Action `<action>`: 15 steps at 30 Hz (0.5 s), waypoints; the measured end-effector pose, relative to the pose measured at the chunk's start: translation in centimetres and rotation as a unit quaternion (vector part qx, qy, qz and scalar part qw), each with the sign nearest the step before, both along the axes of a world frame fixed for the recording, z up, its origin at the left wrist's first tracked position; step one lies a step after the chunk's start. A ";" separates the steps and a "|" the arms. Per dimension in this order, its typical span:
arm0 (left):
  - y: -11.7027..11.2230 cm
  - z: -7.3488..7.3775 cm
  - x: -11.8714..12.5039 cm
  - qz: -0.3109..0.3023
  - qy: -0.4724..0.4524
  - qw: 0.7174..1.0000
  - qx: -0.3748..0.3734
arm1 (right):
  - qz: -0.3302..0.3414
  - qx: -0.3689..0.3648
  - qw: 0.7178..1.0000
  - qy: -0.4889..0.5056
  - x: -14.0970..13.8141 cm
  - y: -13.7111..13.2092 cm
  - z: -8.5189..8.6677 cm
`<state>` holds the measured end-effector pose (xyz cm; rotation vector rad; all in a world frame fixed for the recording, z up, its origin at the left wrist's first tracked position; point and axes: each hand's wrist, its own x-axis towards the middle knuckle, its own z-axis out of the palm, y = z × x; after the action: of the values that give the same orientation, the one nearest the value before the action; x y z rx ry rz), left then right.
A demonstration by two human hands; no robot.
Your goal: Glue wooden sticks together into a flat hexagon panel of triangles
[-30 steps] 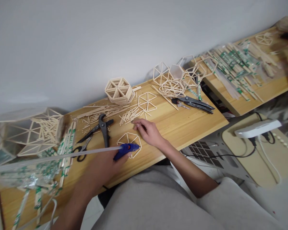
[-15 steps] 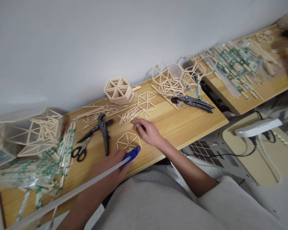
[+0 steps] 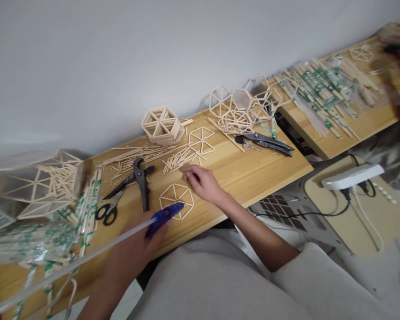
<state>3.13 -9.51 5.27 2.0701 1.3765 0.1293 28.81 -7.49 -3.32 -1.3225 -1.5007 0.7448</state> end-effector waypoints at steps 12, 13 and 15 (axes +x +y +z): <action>1.2 -0.2 -3.2 0.207 0.013 0.978 -0.018 | -0.006 -0.002 1.000 -0.009 0.0 -0.1 0.1; 1.3 -0.2 -3.4 0.218 0.011 0.976 -0.027 | -0.008 -0.005 1.000 -0.010 -0.1 -0.1 0.1; 1.3 -0.4 -3.6 0.234 0.005 0.972 -0.036 | -0.012 -0.013 1.000 -0.011 -0.1 -0.2 0.2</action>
<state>-0.51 -8.20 4.84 1.6555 1.8248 0.2619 28.71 -7.66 -3.11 -1.3692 -1.4951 0.7392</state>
